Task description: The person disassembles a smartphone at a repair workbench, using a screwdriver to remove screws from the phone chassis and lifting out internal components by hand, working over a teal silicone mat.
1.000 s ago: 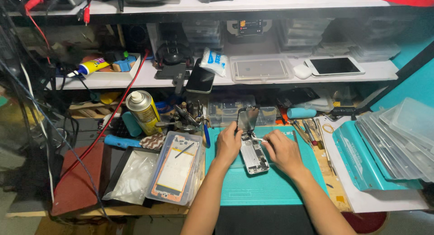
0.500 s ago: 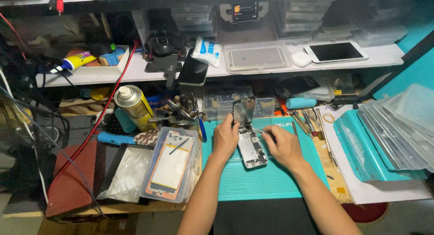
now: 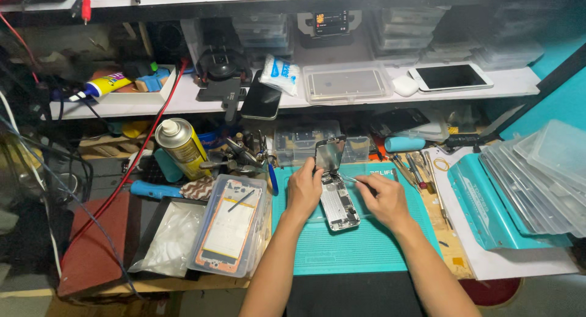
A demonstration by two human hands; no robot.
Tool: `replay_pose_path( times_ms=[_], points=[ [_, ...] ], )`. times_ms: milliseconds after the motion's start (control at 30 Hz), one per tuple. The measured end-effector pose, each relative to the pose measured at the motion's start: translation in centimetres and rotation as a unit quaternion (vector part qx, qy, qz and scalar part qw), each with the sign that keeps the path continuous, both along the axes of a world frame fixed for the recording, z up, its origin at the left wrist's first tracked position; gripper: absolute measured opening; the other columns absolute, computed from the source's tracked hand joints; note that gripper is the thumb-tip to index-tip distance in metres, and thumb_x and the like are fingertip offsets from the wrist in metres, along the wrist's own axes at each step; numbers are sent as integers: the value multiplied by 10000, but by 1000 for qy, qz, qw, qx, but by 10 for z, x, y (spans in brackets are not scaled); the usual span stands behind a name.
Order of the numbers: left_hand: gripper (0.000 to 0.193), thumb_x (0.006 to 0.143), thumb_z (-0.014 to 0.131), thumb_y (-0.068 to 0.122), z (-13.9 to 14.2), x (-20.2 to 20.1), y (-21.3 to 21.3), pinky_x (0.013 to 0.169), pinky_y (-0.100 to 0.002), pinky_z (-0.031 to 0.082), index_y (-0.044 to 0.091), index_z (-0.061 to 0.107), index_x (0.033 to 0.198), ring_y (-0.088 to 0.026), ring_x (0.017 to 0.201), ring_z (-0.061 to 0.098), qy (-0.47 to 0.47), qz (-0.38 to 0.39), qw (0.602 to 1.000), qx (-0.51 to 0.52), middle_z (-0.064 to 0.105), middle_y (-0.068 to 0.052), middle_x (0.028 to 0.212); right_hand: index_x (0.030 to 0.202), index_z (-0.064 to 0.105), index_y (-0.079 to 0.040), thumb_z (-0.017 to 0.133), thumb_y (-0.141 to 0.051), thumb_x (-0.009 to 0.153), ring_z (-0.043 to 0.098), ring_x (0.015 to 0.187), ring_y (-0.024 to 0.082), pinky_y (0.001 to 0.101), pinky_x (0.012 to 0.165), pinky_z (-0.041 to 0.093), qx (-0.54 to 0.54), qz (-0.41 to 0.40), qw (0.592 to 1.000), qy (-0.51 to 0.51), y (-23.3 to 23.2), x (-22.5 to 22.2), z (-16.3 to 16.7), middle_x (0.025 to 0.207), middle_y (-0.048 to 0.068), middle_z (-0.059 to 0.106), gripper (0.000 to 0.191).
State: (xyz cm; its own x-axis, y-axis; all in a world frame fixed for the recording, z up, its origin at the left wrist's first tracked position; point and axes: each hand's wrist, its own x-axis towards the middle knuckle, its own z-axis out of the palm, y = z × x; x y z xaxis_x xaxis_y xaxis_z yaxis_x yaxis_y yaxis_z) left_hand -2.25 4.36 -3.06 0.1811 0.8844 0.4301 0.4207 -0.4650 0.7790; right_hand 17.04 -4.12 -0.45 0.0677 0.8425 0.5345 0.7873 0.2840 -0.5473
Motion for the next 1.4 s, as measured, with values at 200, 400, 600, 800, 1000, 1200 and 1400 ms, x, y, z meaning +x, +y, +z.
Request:
replay_pose_path(
  times_ms=[200, 400, 600, 800, 1000, 1200, 1400],
  points=[
    [147, 951, 642, 113, 1, -6, 0, 709, -518, 498, 15, 534, 971, -433, 881, 671, -7, -2, 1000, 5, 720, -171, 929, 998, 778, -63, 743, -143, 871, 654, 612, 243, 354, 566, 503, -3, 35, 999, -17, 0, -10, 2, 775, 89, 705, 155],
    [135, 944, 642, 114, -1, -11, 3, 709, -521, 496, 22, 545, 964, -434, 873, 669, -5, 0, 1000, 6, 719, -172, 918, 1002, 787, -73, 751, -155, 873, 660, 636, 260, 368, 576, 508, 10, 21, 999, -42, 0, -24, 6, 770, 81, 690, 157],
    [128, 947, 632, 114, -2, -13, 3, 720, -519, 501, 23, 545, 970, -429, 890, 672, -7, -3, 1000, 8, 719, -167, 934, 991, 791, -81, 745, -148, 871, 674, 660, 261, 371, 585, 516, 6, 18, 999, -41, 2, -29, 6, 774, 79, 695, 145],
    [133, 949, 629, 126, -2, -13, 0, 716, -529, 493, 28, 544, 980, -431, 901, 669, 5, 2, 1000, -11, 726, -160, 949, 989, 787, -79, 741, -148, 872, 676, 661, 259, 371, 593, 522, 9, 22, 999, -44, 1, -30, 3, 774, 78, 694, 143],
    [139, 947, 634, 124, -3, -14, 1, 720, -529, 493, 24, 542, 977, -435, 901, 666, 4, 2, 1000, -7, 722, -169, 942, 968, 787, -81, 753, -160, 861, 679, 664, 265, 379, 594, 525, 6, 10, 998, -54, 2, -30, 0, 773, 76, 698, 137],
    [132, 941, 638, 100, -5, -15, 4, 717, -522, 497, 18, 539, 972, -434, 884, 670, -8, -5, 1000, 0, 722, -175, 933, 935, 758, -76, 755, -160, 856, 683, 700, 276, 385, 616, 531, 18, 13, 998, -62, 3, -31, -4, 808, 76, 700, 116],
    [136, 941, 640, 94, -7, -17, 4, 713, -524, 496, 13, 534, 965, -441, 878, 669, -9, -10, 1000, 5, 722, -183, 926, 941, 727, -57, 754, -147, 857, 684, 738, 282, 390, 637, 527, 45, 24, 995, -83, 4, -34, -5, 825, 86, 689, 126]
  ],
)
